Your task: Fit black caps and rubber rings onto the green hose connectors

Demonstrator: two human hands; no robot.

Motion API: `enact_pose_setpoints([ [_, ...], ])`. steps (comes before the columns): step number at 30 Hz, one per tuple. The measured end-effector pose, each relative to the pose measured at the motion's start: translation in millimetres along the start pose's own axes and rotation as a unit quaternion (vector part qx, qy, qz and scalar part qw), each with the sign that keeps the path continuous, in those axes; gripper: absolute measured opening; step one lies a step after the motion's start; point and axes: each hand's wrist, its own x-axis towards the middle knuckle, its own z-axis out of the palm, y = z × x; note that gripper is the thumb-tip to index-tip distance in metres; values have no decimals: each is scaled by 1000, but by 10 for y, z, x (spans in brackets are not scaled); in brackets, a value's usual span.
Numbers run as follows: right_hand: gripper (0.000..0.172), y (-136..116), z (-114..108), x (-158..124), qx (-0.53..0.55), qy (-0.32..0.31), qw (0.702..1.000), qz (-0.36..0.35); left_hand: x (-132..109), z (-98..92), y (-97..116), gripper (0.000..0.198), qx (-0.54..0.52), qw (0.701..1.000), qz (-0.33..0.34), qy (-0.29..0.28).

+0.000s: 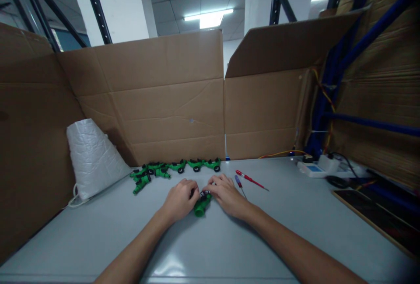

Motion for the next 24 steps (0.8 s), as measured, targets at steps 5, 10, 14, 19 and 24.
enact_pose_setpoints([
  [5,43,36,32,7,14,-10,1000,-14,14,15,-35,22,4,998,-38,53],
  [10,33,5,-12,5,6,-16,1000,-6,26,2,-53,22,5,994,-62,86],
  [14,33,-2,-44,0,-3,-15,1000,-3,30,-15,-43,24,4,993,-70,93],
  [19,43,30,-30,-12,-12,-34,999,-24,29,-24,-29,25,6,993,-67,95],
  [24,26,31,-42,-1,1,-27,1000,-16,29,-38,-23,25,2,994,-69,88],
])
